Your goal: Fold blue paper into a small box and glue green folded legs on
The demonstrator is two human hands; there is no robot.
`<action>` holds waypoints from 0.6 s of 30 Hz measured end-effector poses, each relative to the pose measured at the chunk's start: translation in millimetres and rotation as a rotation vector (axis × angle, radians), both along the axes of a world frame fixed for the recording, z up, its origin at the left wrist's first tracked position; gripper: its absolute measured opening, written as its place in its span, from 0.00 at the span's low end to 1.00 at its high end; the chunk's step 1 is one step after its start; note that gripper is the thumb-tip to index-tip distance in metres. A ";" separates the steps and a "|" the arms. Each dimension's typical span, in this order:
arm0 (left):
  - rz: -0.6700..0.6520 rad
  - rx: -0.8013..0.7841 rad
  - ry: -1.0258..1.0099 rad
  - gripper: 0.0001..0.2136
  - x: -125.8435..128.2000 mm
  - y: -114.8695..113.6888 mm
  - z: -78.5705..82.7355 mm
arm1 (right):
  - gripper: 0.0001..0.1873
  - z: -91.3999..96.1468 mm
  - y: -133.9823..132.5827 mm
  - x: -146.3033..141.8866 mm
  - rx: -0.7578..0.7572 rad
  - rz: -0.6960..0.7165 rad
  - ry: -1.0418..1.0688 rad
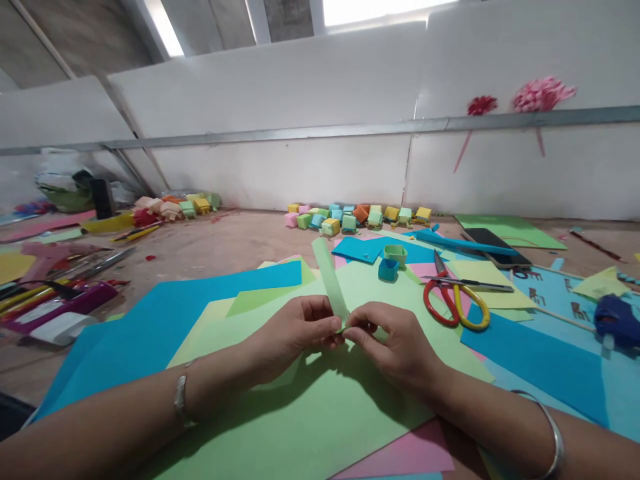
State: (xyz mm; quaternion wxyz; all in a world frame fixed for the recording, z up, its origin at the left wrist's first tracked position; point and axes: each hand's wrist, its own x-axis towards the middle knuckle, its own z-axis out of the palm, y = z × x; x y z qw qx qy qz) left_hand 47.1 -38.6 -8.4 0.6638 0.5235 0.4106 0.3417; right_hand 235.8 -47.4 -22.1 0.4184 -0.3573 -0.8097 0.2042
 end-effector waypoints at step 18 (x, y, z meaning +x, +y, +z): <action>0.005 0.086 0.020 0.10 1.2 -3.2 4.3 | 0.07 5.2 -5.5 -7.6 -0.245 -0.136 0.082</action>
